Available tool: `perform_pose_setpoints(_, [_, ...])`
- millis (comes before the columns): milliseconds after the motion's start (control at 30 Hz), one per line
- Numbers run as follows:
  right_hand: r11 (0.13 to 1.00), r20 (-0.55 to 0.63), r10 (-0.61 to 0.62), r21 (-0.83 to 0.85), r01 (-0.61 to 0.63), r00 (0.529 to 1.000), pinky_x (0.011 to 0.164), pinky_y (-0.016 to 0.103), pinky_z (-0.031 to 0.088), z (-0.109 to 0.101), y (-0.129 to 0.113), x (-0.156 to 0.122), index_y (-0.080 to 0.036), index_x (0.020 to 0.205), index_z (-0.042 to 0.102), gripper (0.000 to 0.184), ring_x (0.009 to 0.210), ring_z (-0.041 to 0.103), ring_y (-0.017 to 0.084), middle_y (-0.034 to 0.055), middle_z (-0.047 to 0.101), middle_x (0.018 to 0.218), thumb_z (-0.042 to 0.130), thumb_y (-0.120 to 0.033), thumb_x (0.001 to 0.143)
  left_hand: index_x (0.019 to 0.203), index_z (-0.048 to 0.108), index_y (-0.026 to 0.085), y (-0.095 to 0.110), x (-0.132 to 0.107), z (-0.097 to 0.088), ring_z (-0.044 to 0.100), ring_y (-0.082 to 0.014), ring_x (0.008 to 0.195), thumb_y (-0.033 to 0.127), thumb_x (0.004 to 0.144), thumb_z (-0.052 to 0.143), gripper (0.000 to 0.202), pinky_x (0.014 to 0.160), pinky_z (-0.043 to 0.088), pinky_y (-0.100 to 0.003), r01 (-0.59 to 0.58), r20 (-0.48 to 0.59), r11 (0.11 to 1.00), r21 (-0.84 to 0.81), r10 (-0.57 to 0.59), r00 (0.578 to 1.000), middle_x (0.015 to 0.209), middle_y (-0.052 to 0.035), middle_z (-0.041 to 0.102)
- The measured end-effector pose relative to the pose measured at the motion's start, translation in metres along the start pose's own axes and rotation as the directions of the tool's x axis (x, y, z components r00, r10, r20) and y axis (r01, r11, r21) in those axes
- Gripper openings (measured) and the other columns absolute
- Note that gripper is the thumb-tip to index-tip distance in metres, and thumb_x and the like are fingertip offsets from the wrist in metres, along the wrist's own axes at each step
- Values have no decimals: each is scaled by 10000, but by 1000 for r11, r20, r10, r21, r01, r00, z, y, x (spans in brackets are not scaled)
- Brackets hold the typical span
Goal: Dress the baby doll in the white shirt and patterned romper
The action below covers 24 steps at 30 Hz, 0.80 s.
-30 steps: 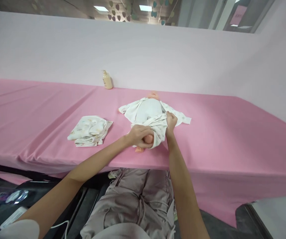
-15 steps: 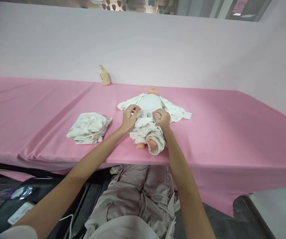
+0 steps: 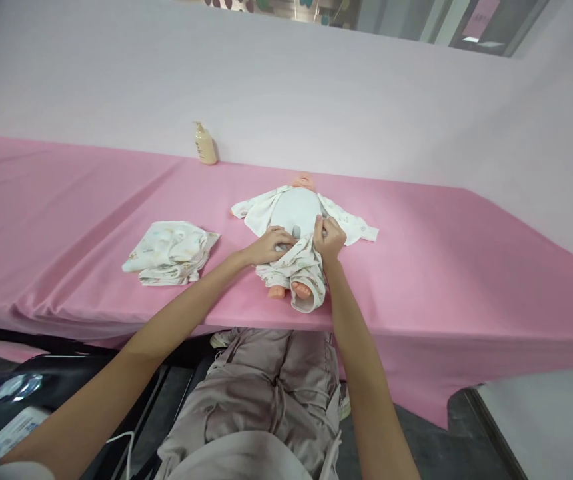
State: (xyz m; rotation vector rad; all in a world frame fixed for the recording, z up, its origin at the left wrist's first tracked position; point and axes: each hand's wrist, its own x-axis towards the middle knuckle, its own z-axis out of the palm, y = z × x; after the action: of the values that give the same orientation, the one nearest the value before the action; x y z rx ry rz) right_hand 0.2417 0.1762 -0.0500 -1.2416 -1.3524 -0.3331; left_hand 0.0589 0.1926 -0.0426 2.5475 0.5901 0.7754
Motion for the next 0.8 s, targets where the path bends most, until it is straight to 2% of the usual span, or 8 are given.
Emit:
perform_pose_setpoints(100, [997, -33, 79, 14, -79, 996, 521, 290, 229, 0, 1, -1, -214, 491, 207, 492, 474, 258, 105, -26, 246, 468, 356, -460, 890, 889, 702, 259, -1, -1, -3, 606, -179, 880, 223, 741, 539, 223, 1069, 199, -398, -9, 86, 988, -155, 23, 996, 905, 14, 701])
perform_pose_setpoints(200, [999, 3, 54, 1, -54, 999, 504, 285, 235, -2, 2, -1, -215, 477, 221, 481, 466, 251, 106, -28, 231, 454, 382, -450, 865, 867, 698, 213, -1, 0, -4, 605, -191, 891, 261, 726, 599, 179, 983, 341, -372, 31, 63, 938, -346, -10, 998, 923, -23, 693])
perform_pose_setpoints(300, [995, 119, -97, 2, 98, 988, 548, 282, 312, -2, 1, -1, -210, 491, 403, 360, 523, 377, 132, 0, 396, 483, 444, -362, 815, 917, 661, 165, -4, 2, -4, 597, -199, 919, 300, 705, 657, 251, 851, 437, -324, 32, -160, 868, -495, -128, 979, 964, -70, 662])
perform_pose_setpoints(433, [981, 347, -181, 124, 147, 920, 748, 328, 404, 6, 1, 0, -201, 695, 639, 168, 767, 528, 185, 43, 619, 741, 497, -268, 754, 941, 627, 158, -11, 6, 0, 574, -183, 965, 274, 690, 687, 282, 874, 429, -311, -34, -446, 872, -488, -216, 868, 1001, -71, 638])
perform_pose_setpoints(500, [971, 472, -173, 227, 71, 864, 839, 366, 394, 9, 3, 1, -201, 709, 663, 153, 842, 546, 199, 50, 655, 828, 520, -253, 720, 942, 621, 155, -12, 7, 2, 570, -177, 963, 263, 690, 686, 282, 877, 425, -307, -24, -489, 885, -466, -234, 840, 1004, -68, 634])
perform_pose_setpoints(600, [920, 616, -84, 350, -177, 783, 857, 363, 401, 8, 4, 4, -197, 706, 662, 130, 840, 567, 193, 33, 671, 815, 561, -271, 670, 985, 608, 156, -10, 6, 3, 572, -170, 906, 280, 692, 680, 326, 828, 438, -296, 19, -500, 900, -435, -259, 826, 983, -59, 630])
perform_pose_setpoints(733, [716, 749, 96, 406, -569, 655, 659, 277, 434, -1, 8, 11, -187, 735, 627, 182, 660, 562, 147, -15, 623, 682, 642, -291, 586, 998, 613, 165, -6, 5, 2, 562, -155, 810, 330, 678, 689, 367, 720, 432, -262, 82, -506, 914, -397, -292, 812, 898, -38, 629])
perform_pose_setpoints(800, [616, 735, 200, 420, -667, 648, 569, 254, 399, -6, 14, 15, -188, 708, 601, 172, 566, 516, 127, -36, 570, 602, 640, -279, 566, 891, 638, 165, -7, 4, 1, 542, -140, 716, 379, 681, 686, 303, 640, 407, -249, 126, -466, 904, -409, -326, 823, 776, -15, 610])
